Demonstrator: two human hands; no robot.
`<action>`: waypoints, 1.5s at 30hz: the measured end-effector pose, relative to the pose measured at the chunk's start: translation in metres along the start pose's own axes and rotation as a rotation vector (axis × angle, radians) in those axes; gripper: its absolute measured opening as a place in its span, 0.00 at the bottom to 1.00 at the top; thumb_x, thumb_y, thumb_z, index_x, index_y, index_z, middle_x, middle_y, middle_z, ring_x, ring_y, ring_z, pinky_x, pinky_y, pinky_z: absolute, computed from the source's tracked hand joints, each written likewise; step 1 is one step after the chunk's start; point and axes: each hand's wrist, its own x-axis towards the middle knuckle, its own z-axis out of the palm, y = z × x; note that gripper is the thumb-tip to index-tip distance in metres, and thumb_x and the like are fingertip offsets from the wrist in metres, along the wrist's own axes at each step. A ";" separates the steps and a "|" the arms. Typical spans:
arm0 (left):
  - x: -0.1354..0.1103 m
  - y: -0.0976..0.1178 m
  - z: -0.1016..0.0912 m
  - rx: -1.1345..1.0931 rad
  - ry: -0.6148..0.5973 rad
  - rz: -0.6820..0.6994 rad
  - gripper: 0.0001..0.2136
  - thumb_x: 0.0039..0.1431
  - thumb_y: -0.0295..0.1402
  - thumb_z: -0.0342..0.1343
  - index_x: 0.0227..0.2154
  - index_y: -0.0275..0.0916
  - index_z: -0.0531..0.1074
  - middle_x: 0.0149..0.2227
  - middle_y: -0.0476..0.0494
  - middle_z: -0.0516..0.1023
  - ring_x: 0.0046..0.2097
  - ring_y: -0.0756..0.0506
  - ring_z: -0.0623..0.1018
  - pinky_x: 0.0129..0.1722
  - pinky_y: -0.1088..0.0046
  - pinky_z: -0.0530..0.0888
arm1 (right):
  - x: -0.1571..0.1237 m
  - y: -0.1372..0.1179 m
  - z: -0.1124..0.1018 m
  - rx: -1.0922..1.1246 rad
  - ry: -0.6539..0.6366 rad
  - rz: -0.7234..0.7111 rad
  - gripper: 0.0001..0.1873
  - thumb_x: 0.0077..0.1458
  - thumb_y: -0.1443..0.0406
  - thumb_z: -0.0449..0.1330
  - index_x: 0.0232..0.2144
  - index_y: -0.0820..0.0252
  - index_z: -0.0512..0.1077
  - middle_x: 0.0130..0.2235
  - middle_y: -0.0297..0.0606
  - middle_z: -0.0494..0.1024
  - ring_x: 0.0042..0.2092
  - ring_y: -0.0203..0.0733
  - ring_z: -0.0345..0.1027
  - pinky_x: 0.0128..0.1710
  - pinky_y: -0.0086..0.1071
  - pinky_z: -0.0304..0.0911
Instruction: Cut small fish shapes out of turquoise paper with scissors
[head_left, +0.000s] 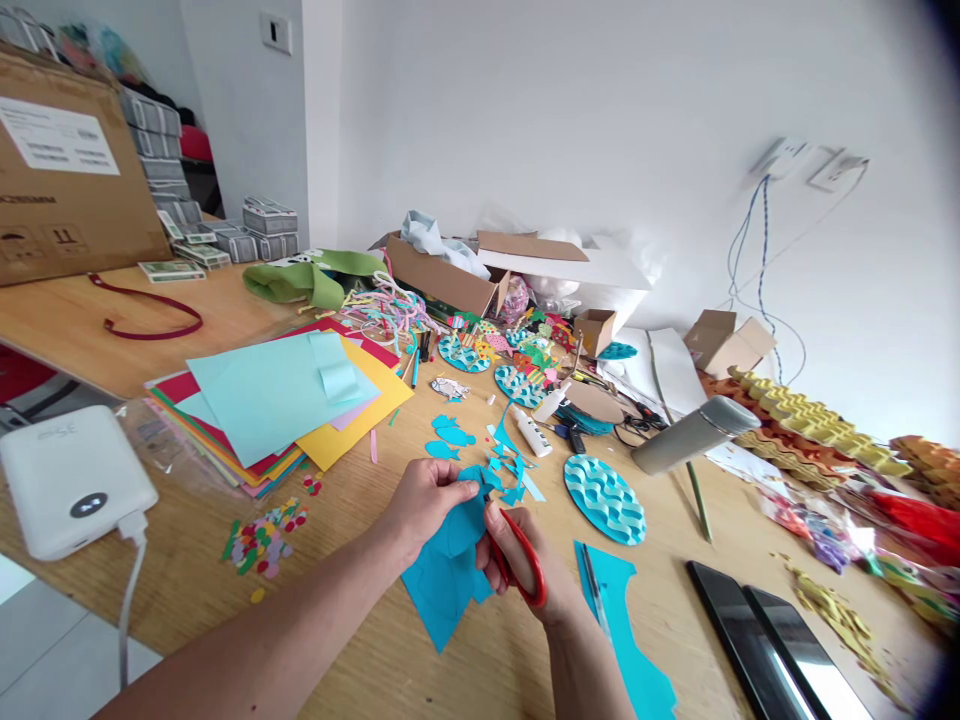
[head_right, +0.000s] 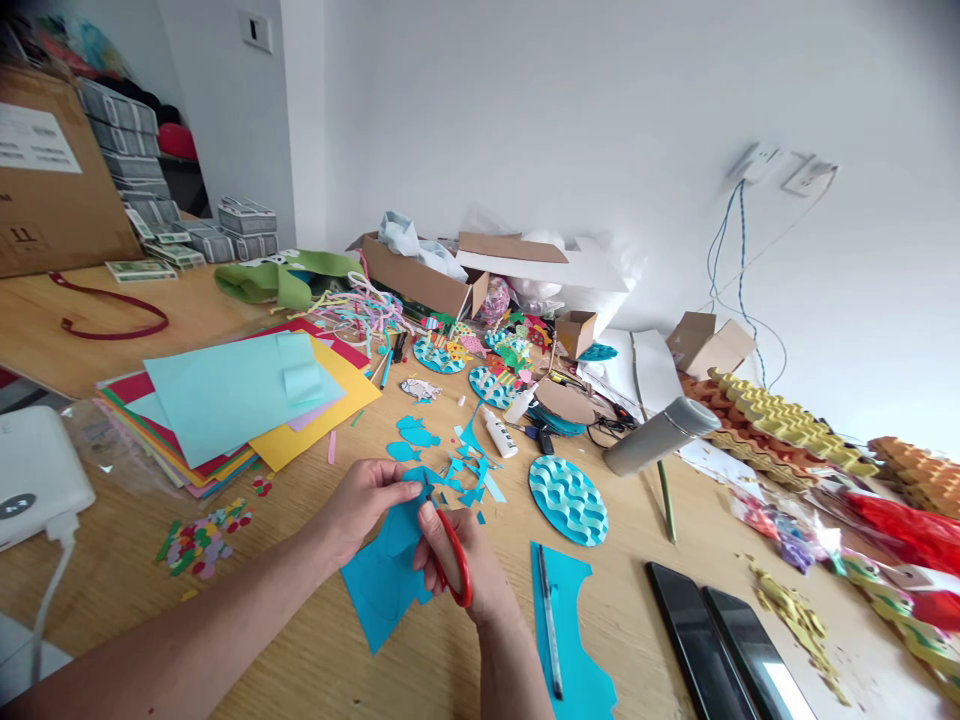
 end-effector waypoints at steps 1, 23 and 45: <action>0.000 0.000 0.000 0.001 0.000 0.001 0.11 0.38 0.38 0.62 0.17 0.36 0.68 0.19 0.51 0.70 0.23 0.51 0.67 0.25 0.73 0.63 | 0.000 0.000 0.000 -0.001 0.002 0.001 0.36 0.52 0.37 0.48 0.14 0.61 0.67 0.12 0.34 0.64 0.14 0.31 0.54 0.16 0.27 0.49; 0.002 -0.001 -0.002 -0.013 -0.026 0.000 0.11 0.40 0.37 0.63 0.21 0.35 0.71 0.21 0.49 0.74 0.25 0.50 0.70 0.27 0.73 0.64 | 0.002 0.002 0.001 -0.020 0.023 0.021 0.37 0.51 0.36 0.48 0.14 0.61 0.67 0.11 0.34 0.63 0.13 0.30 0.53 0.14 0.26 0.49; 0.000 0.001 -0.003 -0.002 -0.082 -0.005 0.12 0.42 0.40 0.62 0.21 0.35 0.72 0.20 0.47 0.74 0.24 0.48 0.72 0.26 0.72 0.64 | 0.002 0.003 -0.001 -0.013 0.009 0.026 0.35 0.52 0.37 0.49 0.15 0.60 0.67 0.13 0.35 0.65 0.15 0.32 0.56 0.15 0.27 0.52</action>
